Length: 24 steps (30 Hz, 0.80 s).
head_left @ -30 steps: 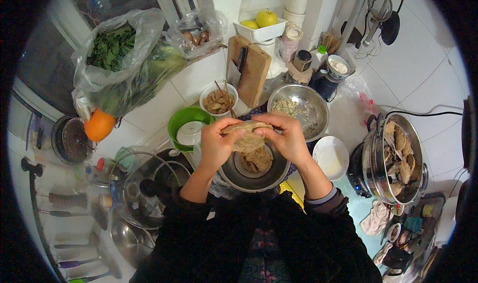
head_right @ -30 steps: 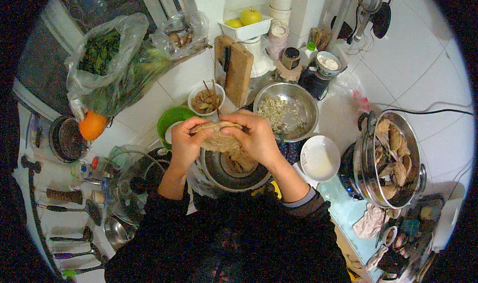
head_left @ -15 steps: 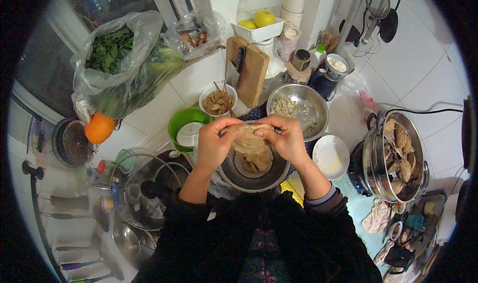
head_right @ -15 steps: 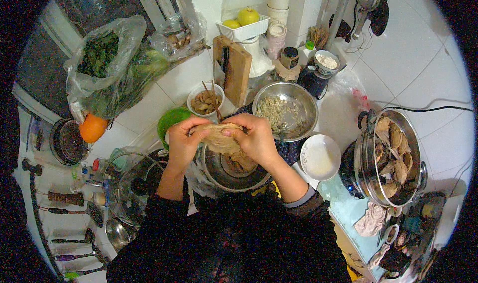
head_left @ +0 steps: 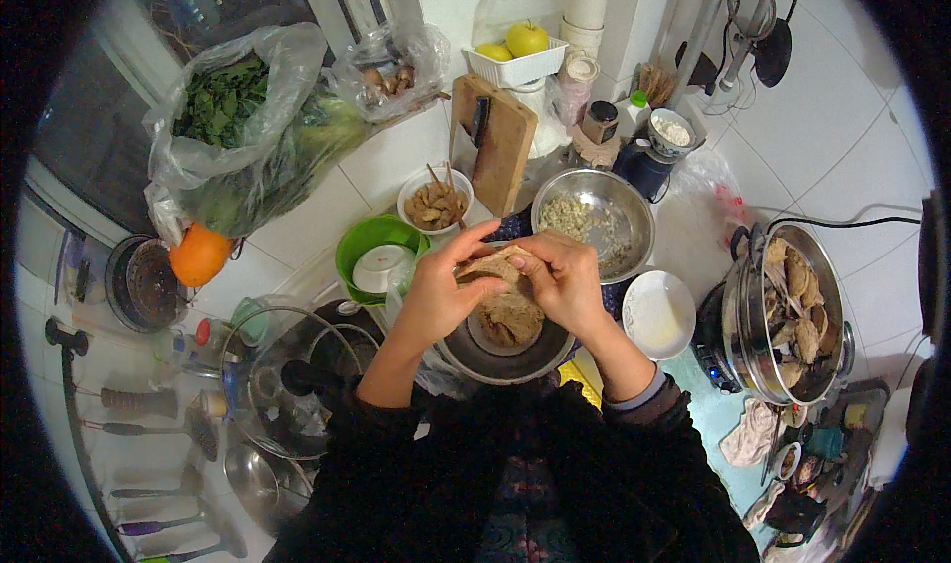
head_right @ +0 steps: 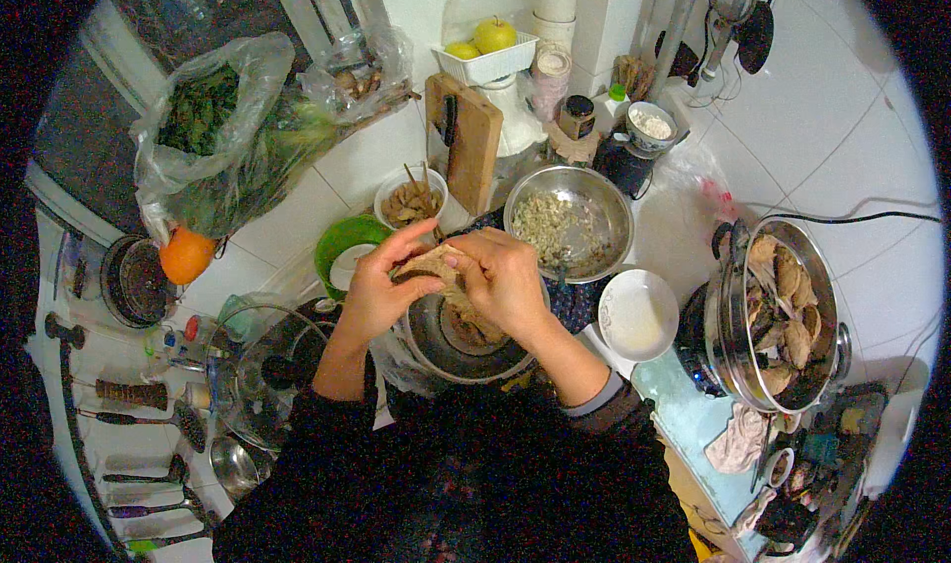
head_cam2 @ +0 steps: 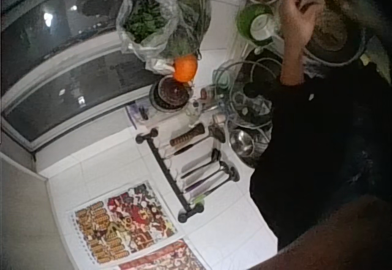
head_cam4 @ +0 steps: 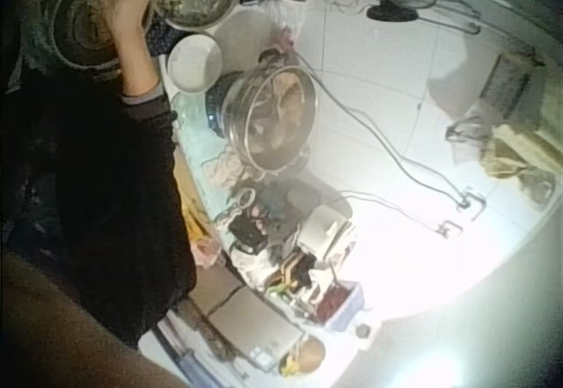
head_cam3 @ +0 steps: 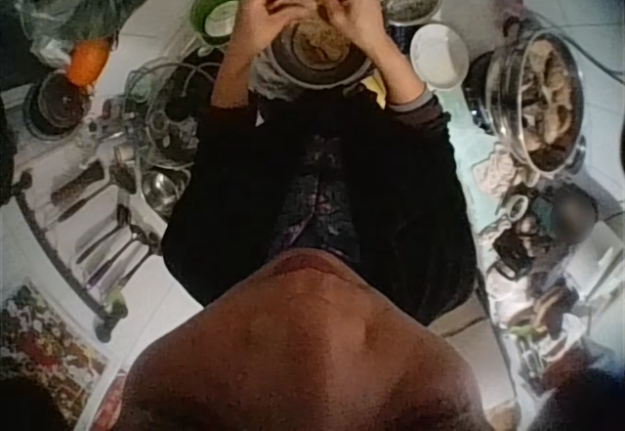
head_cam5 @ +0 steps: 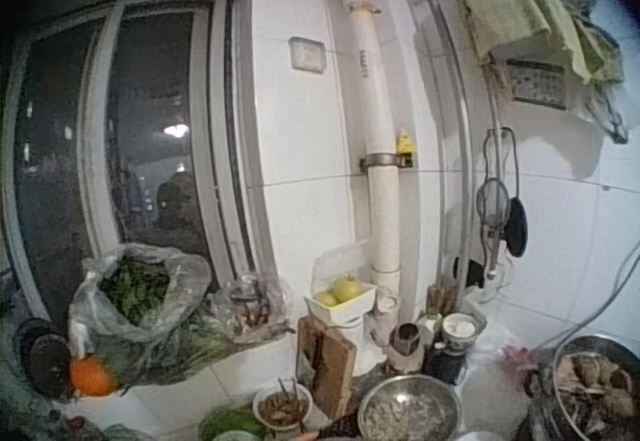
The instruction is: The person holds a flatbread in one hand and uses the other hand to scoop a grainy filling from a metal bowl onto the bread. They then fold the bread over the filling and press the edges to seal it. The person repeats this process with another flatbread, adding filling and folding it closed.
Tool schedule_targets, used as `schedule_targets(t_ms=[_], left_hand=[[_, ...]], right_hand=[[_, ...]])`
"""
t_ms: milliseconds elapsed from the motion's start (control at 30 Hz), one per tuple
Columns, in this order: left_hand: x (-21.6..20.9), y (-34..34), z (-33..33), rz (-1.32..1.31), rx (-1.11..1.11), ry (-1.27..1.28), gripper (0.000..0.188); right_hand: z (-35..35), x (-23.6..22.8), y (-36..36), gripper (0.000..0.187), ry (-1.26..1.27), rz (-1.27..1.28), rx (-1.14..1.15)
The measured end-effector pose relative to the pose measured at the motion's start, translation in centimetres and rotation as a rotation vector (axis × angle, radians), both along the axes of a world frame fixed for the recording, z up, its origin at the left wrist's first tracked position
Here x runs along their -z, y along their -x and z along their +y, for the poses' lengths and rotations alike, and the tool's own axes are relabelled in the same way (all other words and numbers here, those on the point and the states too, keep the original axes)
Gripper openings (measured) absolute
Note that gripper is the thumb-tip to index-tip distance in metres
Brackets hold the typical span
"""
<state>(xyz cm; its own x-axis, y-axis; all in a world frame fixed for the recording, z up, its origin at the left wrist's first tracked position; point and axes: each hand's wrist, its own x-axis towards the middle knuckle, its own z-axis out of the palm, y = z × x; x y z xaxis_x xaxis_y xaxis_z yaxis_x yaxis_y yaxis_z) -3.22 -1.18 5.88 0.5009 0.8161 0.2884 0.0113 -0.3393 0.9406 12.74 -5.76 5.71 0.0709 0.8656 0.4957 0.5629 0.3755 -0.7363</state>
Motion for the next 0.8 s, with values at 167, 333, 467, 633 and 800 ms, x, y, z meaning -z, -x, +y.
schedule_targets(t_ms=[167, 333, 467, 633, 800], left_hand=[[0.3, 0.4, 0.4, 0.072, -0.046, 0.091, 0.041], [0.5, 0.7, 0.5, -0.041, -0.087, 0.145, 0.04], [0.7, 0.5, 0.5, 0.007, 0.009, 0.125, 0.034], [1.2, 1.0, 0.5, 0.268, -0.086, -0.028, 0.026], [2.0, 0.3, 0.6, -0.102, -0.145, 0.269, 0.025]], right_hand=[[0.1, -0.1, 0.4, 0.016, -0.042, 0.149, -0.046], [-0.1, -0.2, 0.2, 0.018, 0.194, 0.415, -0.096], [0.0, 0.0, -0.2, 0.018, 0.205, 0.267, -0.021], [0.3, 0.1, 0.1, 0.018, 0.146, 0.34, -0.052], [0.3, -0.1, -0.1, 0.019, 0.196, 0.31, -0.07]])
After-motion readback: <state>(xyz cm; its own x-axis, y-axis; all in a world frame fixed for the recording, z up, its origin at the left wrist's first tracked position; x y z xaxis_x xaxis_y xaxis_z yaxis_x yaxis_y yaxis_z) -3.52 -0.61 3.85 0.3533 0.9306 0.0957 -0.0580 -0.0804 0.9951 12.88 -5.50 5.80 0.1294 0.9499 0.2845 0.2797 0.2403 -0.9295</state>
